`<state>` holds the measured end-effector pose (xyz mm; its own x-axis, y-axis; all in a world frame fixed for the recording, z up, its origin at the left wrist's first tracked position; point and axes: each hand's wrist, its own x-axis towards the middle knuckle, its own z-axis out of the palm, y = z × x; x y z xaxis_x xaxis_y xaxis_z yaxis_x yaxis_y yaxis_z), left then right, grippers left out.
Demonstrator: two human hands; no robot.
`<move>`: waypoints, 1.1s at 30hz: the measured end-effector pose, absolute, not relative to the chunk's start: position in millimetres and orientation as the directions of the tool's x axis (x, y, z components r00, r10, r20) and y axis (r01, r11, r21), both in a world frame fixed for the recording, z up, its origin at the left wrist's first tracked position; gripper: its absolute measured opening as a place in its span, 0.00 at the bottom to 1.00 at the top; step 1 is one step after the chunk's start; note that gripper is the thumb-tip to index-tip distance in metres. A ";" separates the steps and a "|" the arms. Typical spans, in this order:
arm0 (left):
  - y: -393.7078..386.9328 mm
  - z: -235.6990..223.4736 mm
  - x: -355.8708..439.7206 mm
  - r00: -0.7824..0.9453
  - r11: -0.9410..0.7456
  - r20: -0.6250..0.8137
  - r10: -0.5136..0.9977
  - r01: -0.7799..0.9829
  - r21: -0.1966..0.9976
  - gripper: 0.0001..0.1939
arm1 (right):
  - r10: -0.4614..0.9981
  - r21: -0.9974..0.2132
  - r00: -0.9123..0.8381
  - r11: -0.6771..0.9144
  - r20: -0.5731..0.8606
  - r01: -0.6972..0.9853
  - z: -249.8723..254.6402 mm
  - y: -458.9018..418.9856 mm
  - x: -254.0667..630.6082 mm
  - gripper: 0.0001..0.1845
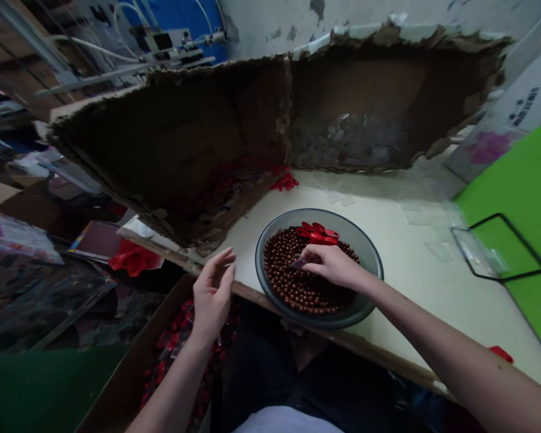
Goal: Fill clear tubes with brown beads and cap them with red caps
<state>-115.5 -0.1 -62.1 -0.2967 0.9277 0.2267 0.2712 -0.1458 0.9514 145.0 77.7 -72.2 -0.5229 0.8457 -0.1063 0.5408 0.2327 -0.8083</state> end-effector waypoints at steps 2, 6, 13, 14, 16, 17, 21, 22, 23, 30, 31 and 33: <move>12.6 -48.5 -90.3 -0.103 -0.198 0.224 0.969 0.214 0.957 0.16 | 0.872 -0.918 -0.477 0.098 -0.107 0.384 -66.7 73.7 152.3 0.10; 37.6 -42.0 -46.8 0.251 -0.110 0.105 0.962 0.004 0.994 0.20 | 0.940 -0.986 -0.338 0.011 -0.047 0.168 -53.0 65.1 158.2 0.16; 60.9 -45.8 -12.2 0.281 -0.034 0.079 0.956 -0.163 0.986 0.14 | 0.956 -0.998 -0.291 0.050 0.035 0.044 -38.6 60.9 161.8 0.17; 62.5 -45.2 -12.2 0.281 -0.019 0.067 0.957 -0.171 0.985 0.14 | 0.955 -0.998 -0.296 0.039 0.026 0.040 -37.8 61.0 162.7 0.18; 64.7 -43.1 -13.6 0.290 0.004 0.049 0.956 -0.179 0.984 0.14 | 0.951 -0.999 -0.309 0.024 0.012 0.035 -36.0 61.3 163.9 0.18; 65.4 -41.6 -14.6 0.299 0.009 0.046 0.953 -0.179 0.984 0.14 | 0.951 -0.999 -0.310 0.025 0.012 0.036 -34.8 61.4 164.0 0.18; 67.0 -34.9 -18.4 0.368 0.041 0.039 0.929 -0.209 0.977 0.15 | 0.961 -0.997 -0.269 0.074 0.063 0.030 -28.9 61.3 161.7 0.18; 67.3 -33.4 -19.3 0.389 0.067 0.029 0.921 -0.230 0.971 0.16 | 0.963 -0.996 -0.260 0.081 0.072 0.025 -27.3 61.2 161.0 0.18; 67.6 -32.1 -20.2 0.408 0.098 0.014 0.913 -0.252 0.963 0.17 | 0.964 -0.996 -0.253 0.086 0.078 0.021 -25.9 61.1 160.5 0.19; 67.7 -28.8 -21.1 0.430 0.205 -0.027 0.903 -0.373 0.905 0.16 | 0.969 -0.996 -0.231 0.093 0.091 0.000 -22.1 59.4 158.3 0.23; 67.7 -29.7 -19.8 0.420 0.206 -0.028 0.907 -0.385 0.900 0.16 | 0.969 -0.996 -0.229 0.090 0.089 -0.005 -22.8 59.3 158.0 0.24; 68.3 -33.4 -16.8 0.395 0.209 -0.034 0.918 -0.407 0.889 0.14 | 0.969 -0.996 -0.230 0.085 0.085 -0.012 -25.2 59.5 157.8 0.24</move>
